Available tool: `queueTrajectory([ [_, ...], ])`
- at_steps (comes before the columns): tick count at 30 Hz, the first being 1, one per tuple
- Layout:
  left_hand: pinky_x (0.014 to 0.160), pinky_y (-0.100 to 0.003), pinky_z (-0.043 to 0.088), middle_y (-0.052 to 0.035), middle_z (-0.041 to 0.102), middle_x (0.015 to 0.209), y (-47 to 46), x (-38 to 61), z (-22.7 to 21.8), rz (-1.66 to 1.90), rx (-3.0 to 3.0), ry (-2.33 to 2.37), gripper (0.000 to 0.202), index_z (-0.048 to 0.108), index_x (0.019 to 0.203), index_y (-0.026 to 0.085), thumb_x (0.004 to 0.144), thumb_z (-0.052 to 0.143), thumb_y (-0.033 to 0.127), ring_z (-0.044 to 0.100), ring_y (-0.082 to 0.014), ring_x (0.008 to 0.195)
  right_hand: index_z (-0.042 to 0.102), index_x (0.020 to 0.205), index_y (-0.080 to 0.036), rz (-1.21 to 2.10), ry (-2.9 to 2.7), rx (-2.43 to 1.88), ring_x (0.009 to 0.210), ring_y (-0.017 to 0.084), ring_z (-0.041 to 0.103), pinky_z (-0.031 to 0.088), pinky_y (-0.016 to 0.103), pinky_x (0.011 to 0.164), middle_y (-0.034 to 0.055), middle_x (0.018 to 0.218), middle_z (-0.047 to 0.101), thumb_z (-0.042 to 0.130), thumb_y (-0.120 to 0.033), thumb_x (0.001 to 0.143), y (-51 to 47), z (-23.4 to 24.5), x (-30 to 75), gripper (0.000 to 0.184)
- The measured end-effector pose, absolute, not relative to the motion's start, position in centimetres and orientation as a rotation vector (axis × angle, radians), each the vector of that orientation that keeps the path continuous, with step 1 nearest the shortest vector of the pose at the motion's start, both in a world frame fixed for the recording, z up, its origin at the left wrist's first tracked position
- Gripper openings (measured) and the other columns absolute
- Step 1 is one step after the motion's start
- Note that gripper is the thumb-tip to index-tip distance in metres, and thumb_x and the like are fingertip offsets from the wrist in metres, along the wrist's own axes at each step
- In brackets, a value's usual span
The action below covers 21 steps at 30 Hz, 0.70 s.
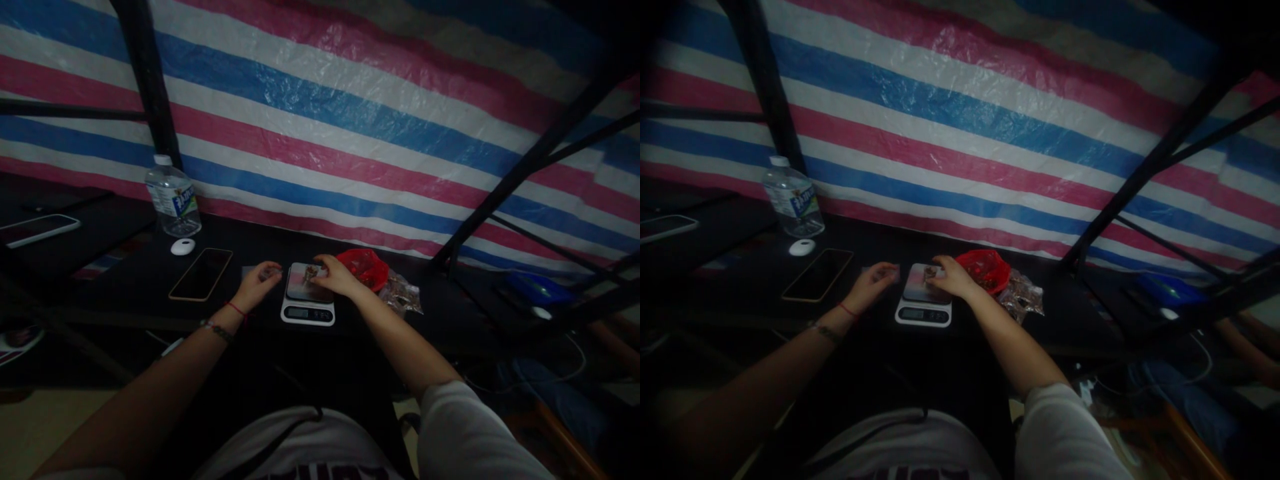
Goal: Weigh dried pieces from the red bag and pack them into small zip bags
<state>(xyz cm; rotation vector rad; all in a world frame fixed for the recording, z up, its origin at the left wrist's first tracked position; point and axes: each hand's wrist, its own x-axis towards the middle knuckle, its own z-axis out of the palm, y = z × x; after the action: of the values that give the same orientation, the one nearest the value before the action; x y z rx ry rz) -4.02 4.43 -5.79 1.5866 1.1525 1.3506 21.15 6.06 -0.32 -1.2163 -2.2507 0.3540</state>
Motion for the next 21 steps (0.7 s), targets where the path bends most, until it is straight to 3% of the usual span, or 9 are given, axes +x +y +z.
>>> queueTrajectory([
  [6, 0.070, -0.030, 0.047, -0.0049, 0.067, 0.084, 4.3, -4.0, -5.6, 1.349, 1.576, 1.166, 0.040, 0.065, 0.097, 0.017, 0.070, 0.066, 0.046, 0.061, -0.0175, 0.074, 0.062, 0.112, -0.016, 0.470, -2.151, -1.238, 0.097, 0.018, 0.063, 0.048, 0.031, 0.089, 0.0071, 0.108, 0.067, 0.067, -0.022, 0.074, 6.2, -1.0, 20.7, 0.039],
  [13, 0.074, -0.031, 0.047, -0.0068, 0.068, 0.090, 4.6, -4.2, -6.1, 1.349, 1.605, 1.159, 0.040, 0.065, 0.098, 0.016, 0.072, 0.066, 0.046, 0.062, -0.0187, 0.078, 0.063, 0.111, -0.019, 0.426, -2.133, -1.292, 0.095, 0.019, 0.063, 0.048, 0.032, 0.088, 0.0056, 0.106, 0.068, 0.068, -0.022, 0.073, 4.9, -0.6, 21.6, 0.039],
  [18, 0.074, -0.032, 0.047, -0.0068, 0.068, 0.089, 4.8, -4.4, -6.2, 1.321, 1.628, 1.162, 0.042, 0.064, 0.102, 0.017, 0.073, 0.066, 0.047, 0.063, -0.0197, 0.080, 0.058, 0.121, -0.019, 0.339, -2.195, -1.220, 0.101, 0.020, 0.060, 0.046, 0.033, 0.092, 0.0078, 0.114, 0.065, 0.067, -0.022, 0.072, 3.8, 0.2, 22.0, 0.050],
  [21, 0.075, -0.032, 0.048, -0.0070, 0.068, 0.090, 4.5, -4.3, -5.9, 1.316, 1.640, 1.152, 0.042, 0.064, 0.102, 0.017, 0.072, 0.066, 0.047, 0.063, -0.0196, 0.080, 0.059, 0.119, -0.019, 0.166, -2.051, -1.213, 0.106, 0.019, 0.057, 0.044, 0.033, 0.095, 0.0075, 0.116, 0.063, 0.057, -0.020, 0.079, 4.0, 1.7, 24.3, 0.040],
])
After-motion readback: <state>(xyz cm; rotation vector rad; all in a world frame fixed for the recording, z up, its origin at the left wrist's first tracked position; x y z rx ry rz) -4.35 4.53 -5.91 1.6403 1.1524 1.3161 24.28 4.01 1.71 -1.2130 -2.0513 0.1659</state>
